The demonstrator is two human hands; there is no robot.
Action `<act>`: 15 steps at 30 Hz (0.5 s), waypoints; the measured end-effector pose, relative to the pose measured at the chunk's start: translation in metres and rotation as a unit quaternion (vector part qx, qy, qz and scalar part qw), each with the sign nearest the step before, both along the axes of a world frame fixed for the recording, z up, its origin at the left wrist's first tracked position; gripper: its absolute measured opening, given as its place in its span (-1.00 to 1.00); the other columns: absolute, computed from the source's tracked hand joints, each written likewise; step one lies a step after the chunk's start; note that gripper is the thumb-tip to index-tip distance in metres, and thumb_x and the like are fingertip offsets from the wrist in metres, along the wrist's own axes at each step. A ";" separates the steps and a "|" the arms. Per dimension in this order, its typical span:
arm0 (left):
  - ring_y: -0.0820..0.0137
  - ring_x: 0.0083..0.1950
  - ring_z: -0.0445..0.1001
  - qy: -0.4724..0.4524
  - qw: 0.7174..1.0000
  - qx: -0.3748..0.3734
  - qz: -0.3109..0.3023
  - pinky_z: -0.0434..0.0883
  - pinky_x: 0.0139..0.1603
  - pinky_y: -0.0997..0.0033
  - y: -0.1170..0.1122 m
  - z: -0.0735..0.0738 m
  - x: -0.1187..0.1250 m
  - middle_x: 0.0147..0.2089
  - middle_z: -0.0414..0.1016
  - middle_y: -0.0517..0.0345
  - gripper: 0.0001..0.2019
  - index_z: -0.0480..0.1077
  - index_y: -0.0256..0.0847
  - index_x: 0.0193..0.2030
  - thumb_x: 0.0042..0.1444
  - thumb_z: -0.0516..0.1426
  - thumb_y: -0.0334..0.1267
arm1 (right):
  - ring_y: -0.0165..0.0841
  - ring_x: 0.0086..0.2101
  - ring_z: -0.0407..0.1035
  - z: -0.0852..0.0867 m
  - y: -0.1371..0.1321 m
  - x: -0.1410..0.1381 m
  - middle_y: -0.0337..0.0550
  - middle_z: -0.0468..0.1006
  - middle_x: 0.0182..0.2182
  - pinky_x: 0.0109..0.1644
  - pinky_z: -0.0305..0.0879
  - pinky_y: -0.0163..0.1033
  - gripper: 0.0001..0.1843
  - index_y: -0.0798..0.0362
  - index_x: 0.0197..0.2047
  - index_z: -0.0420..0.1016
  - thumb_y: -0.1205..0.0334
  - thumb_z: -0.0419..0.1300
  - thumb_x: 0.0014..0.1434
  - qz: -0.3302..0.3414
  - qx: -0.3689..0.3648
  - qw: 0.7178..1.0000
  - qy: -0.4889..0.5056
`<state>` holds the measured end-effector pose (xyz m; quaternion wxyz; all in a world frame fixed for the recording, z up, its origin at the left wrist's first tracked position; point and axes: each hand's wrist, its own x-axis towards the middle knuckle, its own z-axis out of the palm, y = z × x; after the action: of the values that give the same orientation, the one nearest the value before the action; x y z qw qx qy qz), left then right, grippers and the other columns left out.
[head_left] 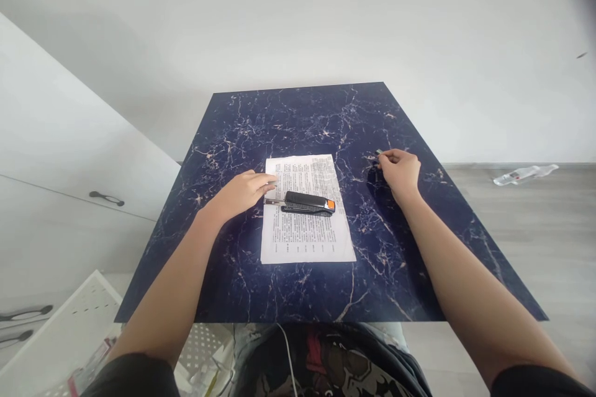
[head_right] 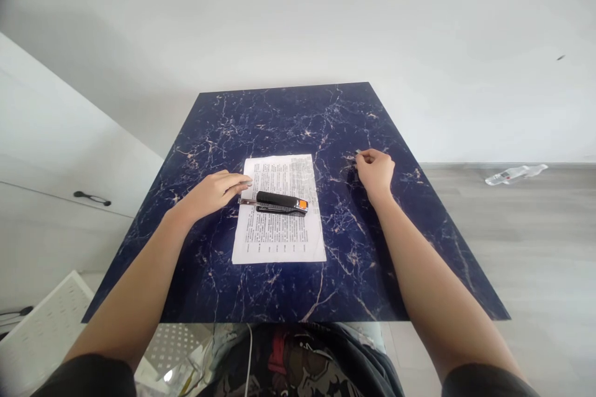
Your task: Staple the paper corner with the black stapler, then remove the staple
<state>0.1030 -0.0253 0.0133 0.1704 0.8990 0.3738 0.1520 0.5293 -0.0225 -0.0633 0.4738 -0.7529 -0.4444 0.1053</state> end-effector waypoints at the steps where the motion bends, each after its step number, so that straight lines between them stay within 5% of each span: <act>1: 0.20 0.00 0.53 0.010 1.000 0.004 -0.002 0.48 0.07 0.11 0.000 -0.001 -0.002 0.03 0.66 0.01 -0.71 0.54 -0.09 0.15 0.42 0.08 -0.18 | -0.19 -0.43 0.56 -0.001 0.000 0.001 -0.12 0.62 -0.54 -0.23 0.40 -0.16 -0.79 0.08 -0.32 0.70 0.23 0.23 0.04 -0.001 -0.002 1.000 -0.002; 15: 0.20 0.07 0.51 0.015 0.993 -0.046 -0.107 0.48 0.07 0.12 -0.003 -0.007 0.004 -0.01 0.70 0.10 -0.76 0.64 -0.05 0.05 0.36 0.18 -0.17 | -0.22 -0.44 0.52 0.001 -0.001 -0.001 -0.10 0.62 -0.54 -0.24 0.39 -0.18 -0.73 0.11 -0.31 0.72 0.18 0.22 0.03 0.004 -0.018 1.000 -0.012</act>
<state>0.1073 -0.0284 0.0059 0.2212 0.9271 0.2849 0.1016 0.5286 -0.0232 -0.0618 0.4544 -0.7608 -0.4510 0.1061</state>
